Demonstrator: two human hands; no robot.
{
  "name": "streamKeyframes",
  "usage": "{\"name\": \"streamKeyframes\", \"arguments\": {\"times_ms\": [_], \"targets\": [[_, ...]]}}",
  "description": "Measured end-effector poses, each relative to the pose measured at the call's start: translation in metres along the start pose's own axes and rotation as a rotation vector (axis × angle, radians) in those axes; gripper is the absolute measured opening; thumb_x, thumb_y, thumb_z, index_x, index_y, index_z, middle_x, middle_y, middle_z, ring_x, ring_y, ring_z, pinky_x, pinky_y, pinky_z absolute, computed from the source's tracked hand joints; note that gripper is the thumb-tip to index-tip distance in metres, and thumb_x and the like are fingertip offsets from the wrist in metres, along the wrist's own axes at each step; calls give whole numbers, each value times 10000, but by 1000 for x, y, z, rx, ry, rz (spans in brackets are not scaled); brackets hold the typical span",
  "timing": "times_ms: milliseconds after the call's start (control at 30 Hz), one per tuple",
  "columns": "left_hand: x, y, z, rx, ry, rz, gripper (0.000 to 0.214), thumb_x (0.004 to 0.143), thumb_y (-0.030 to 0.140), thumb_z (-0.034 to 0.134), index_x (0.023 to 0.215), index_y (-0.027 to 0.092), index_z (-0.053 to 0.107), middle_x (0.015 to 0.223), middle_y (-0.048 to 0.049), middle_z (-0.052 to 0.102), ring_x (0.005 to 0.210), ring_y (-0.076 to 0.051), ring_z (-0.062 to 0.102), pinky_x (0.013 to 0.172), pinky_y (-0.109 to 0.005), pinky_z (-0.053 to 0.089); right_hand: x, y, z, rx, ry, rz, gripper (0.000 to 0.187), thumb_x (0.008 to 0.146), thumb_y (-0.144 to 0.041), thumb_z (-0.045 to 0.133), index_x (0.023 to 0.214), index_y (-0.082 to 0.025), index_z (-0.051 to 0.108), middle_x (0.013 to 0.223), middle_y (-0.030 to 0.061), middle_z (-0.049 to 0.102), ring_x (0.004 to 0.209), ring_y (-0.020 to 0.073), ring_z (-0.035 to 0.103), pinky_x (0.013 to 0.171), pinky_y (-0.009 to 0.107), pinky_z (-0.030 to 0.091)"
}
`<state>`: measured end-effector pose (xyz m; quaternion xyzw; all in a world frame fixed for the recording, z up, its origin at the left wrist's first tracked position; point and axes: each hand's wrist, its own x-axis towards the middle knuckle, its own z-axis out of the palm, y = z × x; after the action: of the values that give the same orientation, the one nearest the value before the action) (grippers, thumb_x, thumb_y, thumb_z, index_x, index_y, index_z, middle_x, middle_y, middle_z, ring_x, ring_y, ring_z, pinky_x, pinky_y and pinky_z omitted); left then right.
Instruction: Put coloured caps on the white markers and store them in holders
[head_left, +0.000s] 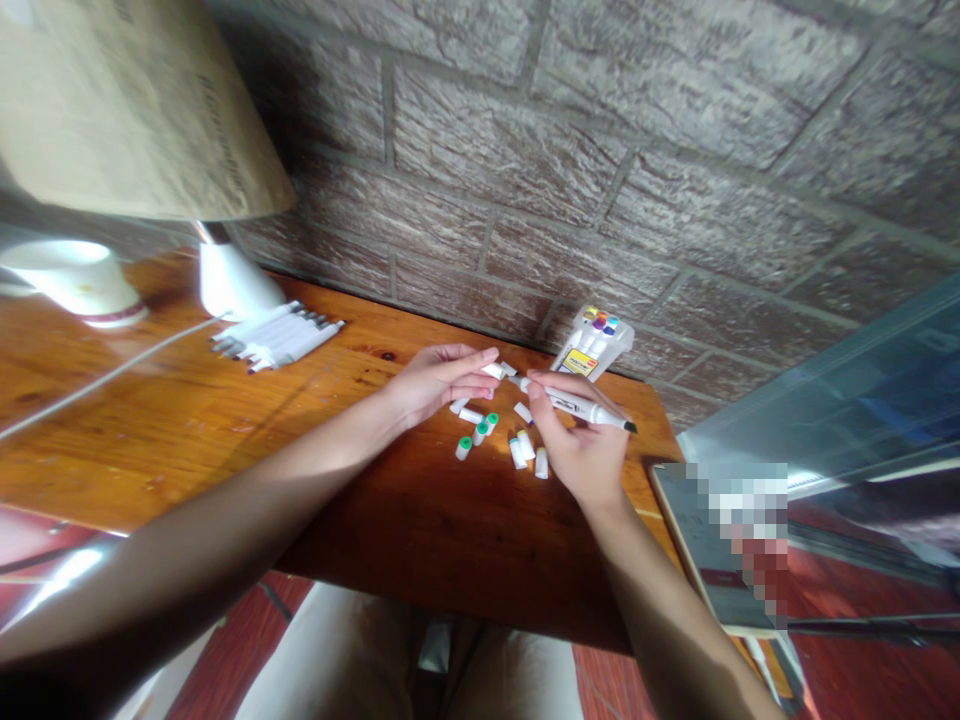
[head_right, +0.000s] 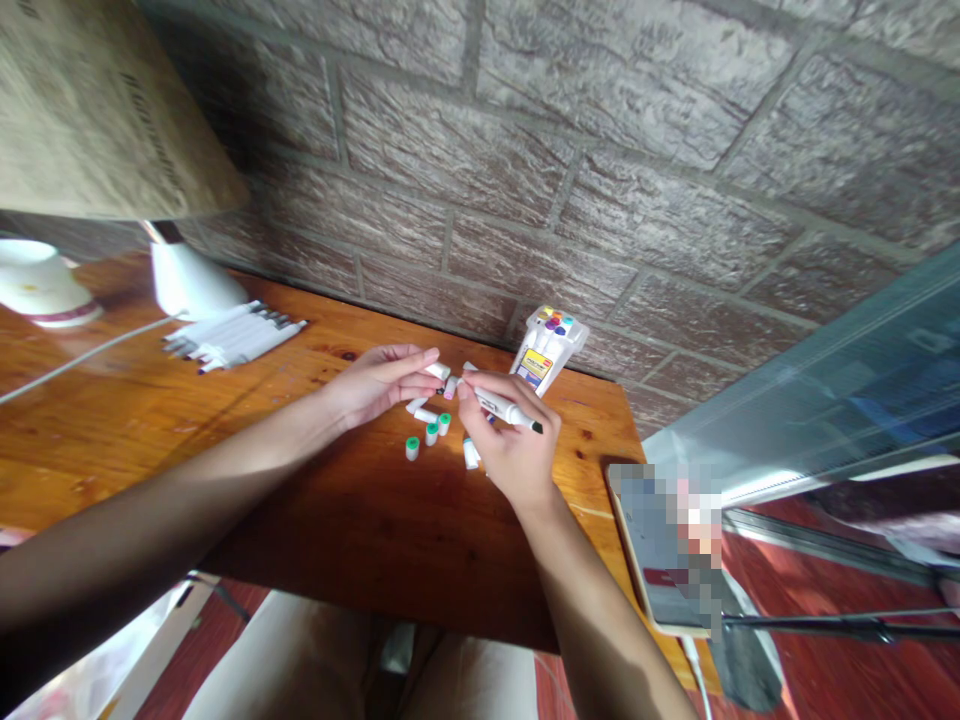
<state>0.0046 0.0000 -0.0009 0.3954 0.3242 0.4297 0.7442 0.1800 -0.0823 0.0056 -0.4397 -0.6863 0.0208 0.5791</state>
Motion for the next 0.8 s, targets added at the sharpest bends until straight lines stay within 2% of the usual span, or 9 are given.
{"name": "streamKeyframes", "arguments": {"times_ms": [400, 800], "targets": [[-1, -1, 0, 6, -15, 0, 313, 665, 311, 892, 783, 88, 705, 777, -90, 769, 672, -144, 733, 684, -220, 591, 0, -1, 2, 3, -51, -44, 155, 873, -207, 698, 1012, -249, 751, 1019, 52, 790, 919, 215, 744, 878, 387, 591], [0, 0, 0, 17, -13, 0, 358, 639, 335, 905, 787, 89, 692, 775, -79, 765, 683, -140, 733, 695, -222, 590, 1, -1, 1, 10, -37, -56, 155, 863, -164, 703, 1001, -219, 748, 993, 61, 789, 893, 198, 741, 863, 359, 581]]}}
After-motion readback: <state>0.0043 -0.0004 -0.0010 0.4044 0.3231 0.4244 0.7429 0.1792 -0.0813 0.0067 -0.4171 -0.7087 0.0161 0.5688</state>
